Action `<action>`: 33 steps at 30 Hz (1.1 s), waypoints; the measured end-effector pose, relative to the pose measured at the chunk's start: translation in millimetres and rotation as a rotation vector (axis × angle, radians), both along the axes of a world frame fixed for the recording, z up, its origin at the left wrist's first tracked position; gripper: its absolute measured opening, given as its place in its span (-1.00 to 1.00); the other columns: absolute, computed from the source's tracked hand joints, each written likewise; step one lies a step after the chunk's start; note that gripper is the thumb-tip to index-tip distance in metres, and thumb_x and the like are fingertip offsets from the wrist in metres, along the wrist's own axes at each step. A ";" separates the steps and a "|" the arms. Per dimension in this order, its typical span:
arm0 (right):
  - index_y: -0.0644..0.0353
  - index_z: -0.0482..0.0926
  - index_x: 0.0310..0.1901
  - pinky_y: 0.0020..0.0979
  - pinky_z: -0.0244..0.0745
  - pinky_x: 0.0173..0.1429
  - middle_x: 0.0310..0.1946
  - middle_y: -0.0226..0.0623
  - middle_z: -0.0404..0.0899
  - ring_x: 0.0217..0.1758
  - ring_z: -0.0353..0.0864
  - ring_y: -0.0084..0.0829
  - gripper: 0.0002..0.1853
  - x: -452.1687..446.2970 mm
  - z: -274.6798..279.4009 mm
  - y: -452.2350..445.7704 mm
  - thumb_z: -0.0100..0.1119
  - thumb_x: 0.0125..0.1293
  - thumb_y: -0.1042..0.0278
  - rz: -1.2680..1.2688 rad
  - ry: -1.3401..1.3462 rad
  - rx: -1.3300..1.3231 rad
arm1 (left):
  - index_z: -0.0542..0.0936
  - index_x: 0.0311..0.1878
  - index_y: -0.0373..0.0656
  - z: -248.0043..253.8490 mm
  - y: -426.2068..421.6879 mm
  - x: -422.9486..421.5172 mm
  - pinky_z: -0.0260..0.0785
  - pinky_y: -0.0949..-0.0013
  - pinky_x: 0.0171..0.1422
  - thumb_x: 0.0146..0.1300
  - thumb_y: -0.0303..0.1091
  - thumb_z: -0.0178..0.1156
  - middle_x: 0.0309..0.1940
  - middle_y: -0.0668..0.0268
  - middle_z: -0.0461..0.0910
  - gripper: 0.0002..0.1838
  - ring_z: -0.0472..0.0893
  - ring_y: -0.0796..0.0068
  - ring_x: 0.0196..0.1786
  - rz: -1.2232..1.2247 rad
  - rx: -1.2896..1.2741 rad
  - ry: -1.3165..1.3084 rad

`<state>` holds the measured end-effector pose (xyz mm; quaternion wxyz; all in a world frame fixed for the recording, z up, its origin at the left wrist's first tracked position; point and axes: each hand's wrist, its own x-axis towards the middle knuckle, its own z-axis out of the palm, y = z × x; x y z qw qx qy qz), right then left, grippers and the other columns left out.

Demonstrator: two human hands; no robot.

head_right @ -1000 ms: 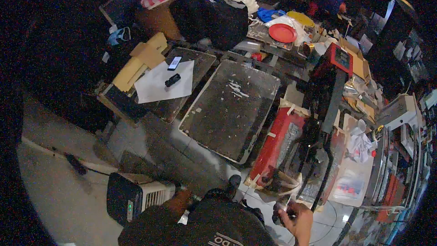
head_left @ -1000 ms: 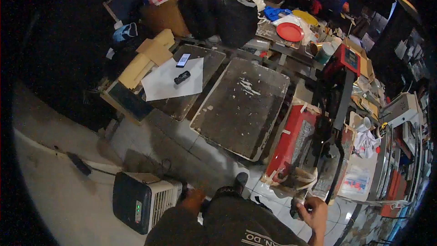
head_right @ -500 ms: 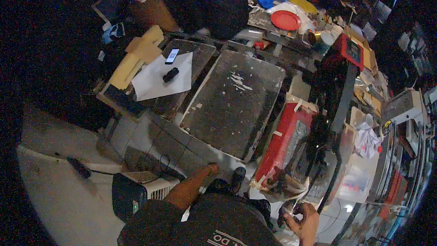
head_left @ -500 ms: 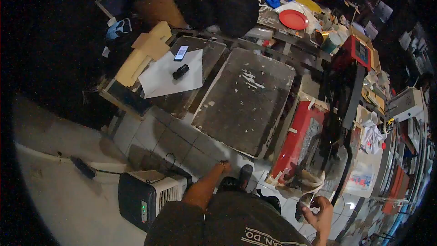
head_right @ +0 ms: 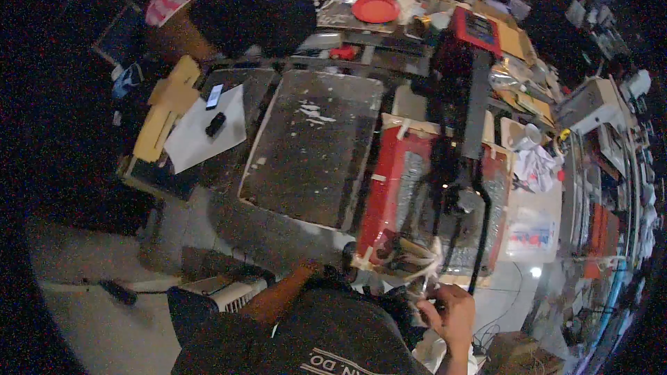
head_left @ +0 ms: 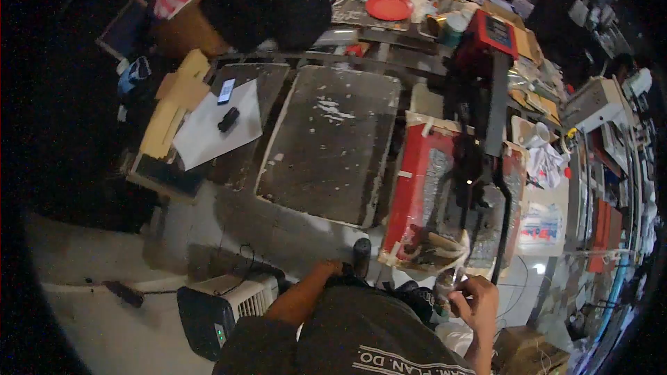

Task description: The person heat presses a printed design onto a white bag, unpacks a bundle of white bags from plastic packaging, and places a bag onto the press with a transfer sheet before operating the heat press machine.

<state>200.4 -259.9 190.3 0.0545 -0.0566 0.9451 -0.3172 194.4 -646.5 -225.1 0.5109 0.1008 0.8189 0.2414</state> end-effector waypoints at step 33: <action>0.28 0.57 -0.22 -0.06 0.50 -0.08 -0.23 -0.04 0.53 -0.14 0.60 -0.03 -0.61 20.1 -41.7 33.7 0.39 0.11 0.11 0.399 0.250 -0.350 | 0.41 0.44 -0.08 351.6 264.2 -167.0 0.15 0.54 -0.44 0.44 -0.18 0.22 -0.48 0.49 0.47 -0.45 0.33 0.72 -0.50 0.687 0.778 0.678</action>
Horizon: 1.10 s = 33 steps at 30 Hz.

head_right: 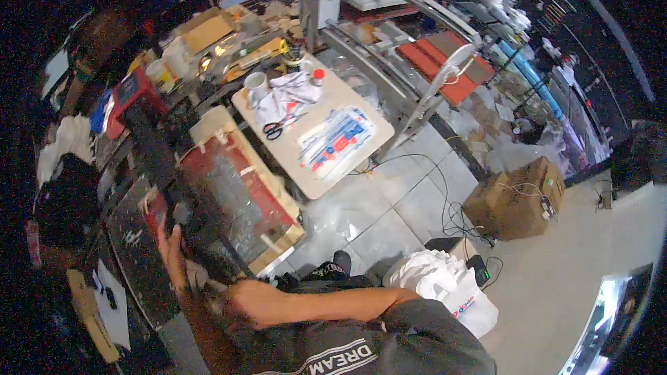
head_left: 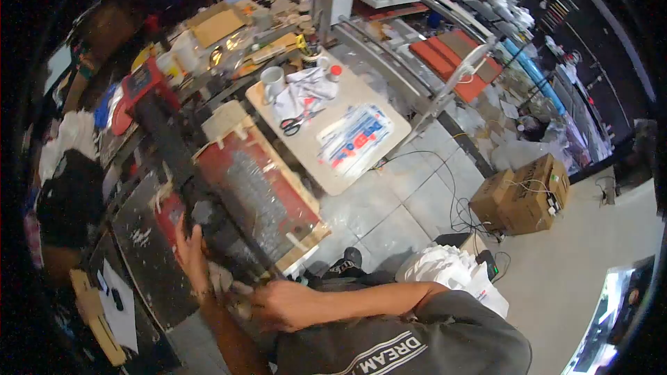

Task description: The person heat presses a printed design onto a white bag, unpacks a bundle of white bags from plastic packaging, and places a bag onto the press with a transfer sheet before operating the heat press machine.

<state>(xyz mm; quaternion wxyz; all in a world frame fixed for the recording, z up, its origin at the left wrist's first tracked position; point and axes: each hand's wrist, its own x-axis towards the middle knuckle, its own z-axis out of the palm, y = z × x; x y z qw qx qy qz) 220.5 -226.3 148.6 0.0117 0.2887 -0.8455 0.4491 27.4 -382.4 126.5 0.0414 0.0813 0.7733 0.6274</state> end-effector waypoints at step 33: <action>0.25 0.61 -0.22 -0.13 0.52 -0.13 -0.30 -0.07 0.63 -0.21 0.63 -0.08 -0.73 -90.8 -3.2 137.4 0.27 0.26 0.18 -0.750 -0.106 -0.181 | 0.47 0.16 -0.01 36.2 21.5 -9.8 0.09 0.56 -0.59 0.42 -0.17 0.28 -0.55 0.53 0.35 -0.65 0.30 0.73 -0.62 0.139 0.155 -0.377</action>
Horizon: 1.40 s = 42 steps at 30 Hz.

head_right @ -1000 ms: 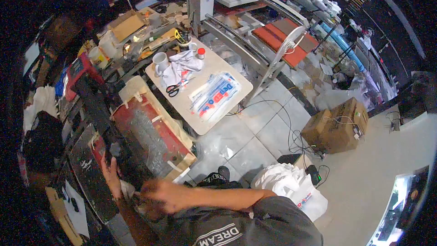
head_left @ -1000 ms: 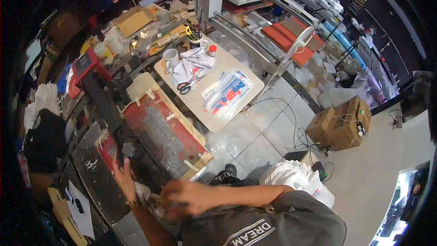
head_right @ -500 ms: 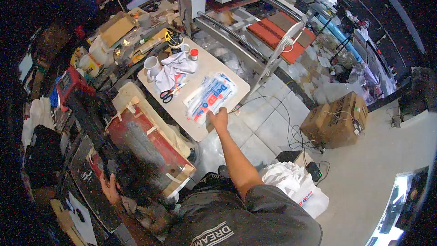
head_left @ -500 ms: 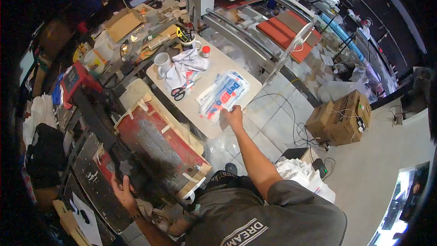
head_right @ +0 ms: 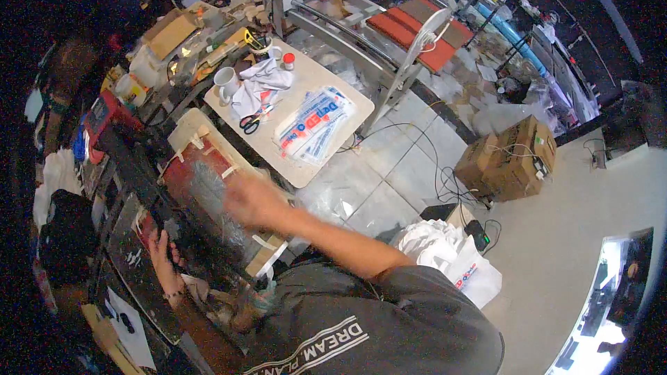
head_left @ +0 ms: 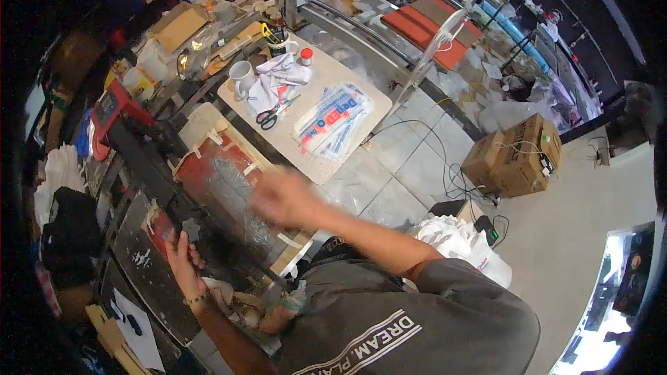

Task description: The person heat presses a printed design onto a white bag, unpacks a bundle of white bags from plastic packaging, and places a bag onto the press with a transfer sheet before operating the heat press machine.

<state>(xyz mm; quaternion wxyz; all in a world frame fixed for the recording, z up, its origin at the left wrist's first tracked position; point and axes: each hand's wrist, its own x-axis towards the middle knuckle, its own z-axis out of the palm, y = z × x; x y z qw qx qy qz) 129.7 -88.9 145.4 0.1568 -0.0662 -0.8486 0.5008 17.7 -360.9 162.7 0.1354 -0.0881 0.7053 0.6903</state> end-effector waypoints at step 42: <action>0.21 0.55 -0.51 -0.01 0.51 -0.34 -0.58 -0.07 0.60 -0.49 0.65 0.05 -0.32 82.9 48.3 -162.2 0.10 0.34 -0.38 0.676 -0.025 0.679 | 0.52 0.12 -0.29 -42.0 -4.2 -15.4 0.41 0.22 0.28 0.07 0.11 0.54 0.04 0.06 0.64 -0.25 0.59 0.23 0.12 -0.019 -0.229 0.438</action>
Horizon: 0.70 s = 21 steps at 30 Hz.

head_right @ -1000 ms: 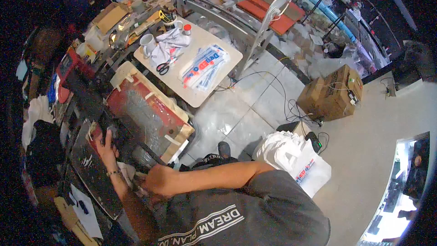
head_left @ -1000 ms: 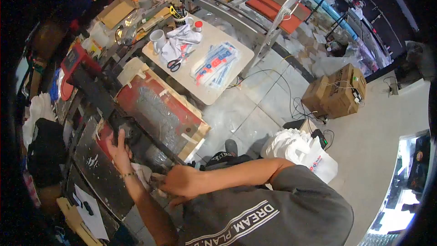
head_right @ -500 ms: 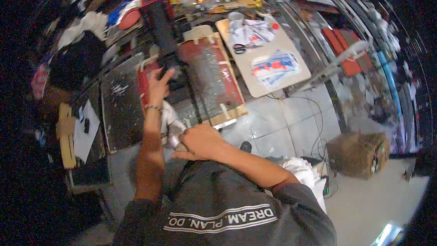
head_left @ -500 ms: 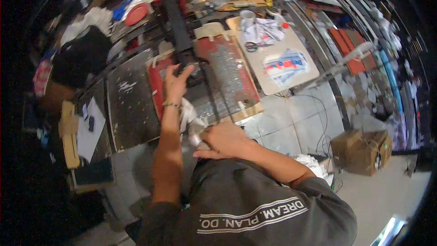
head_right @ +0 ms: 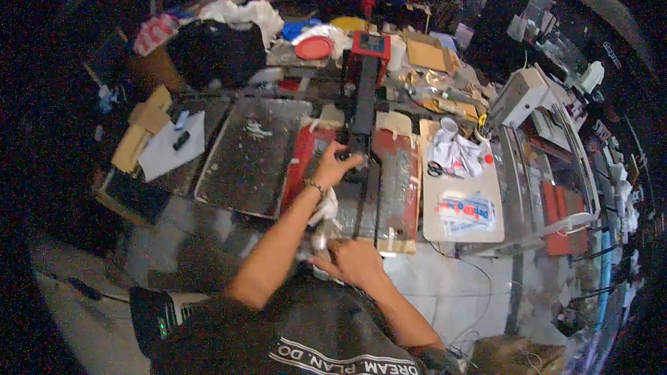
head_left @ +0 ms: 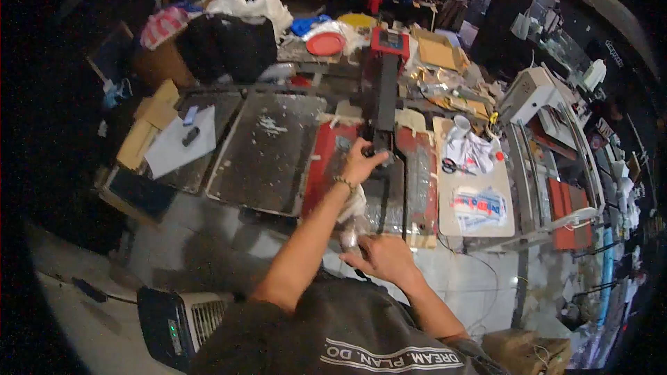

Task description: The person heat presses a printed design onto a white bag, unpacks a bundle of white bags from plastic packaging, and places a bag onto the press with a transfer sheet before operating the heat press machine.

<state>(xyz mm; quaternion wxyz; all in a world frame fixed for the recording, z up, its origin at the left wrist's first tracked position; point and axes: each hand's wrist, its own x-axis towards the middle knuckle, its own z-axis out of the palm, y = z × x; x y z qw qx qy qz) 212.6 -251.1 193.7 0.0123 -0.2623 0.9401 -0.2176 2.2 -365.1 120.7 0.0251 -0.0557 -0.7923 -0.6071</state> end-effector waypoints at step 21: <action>0.26 0.66 -0.23 0.07 0.62 -0.19 -0.34 0.06 0.72 -0.31 0.74 0.11 -0.19 0.4 6.2 3.0 -0.15 0.40 -0.51 0.025 -0.210 0.125 | 0.52 0.11 -0.23 -24.6 3.8 -10.6 0.48 0.22 0.13 0.06 0.06 0.56 -0.03 0.08 0.68 -0.29 0.64 0.24 0.03 0.002 0.082 -0.083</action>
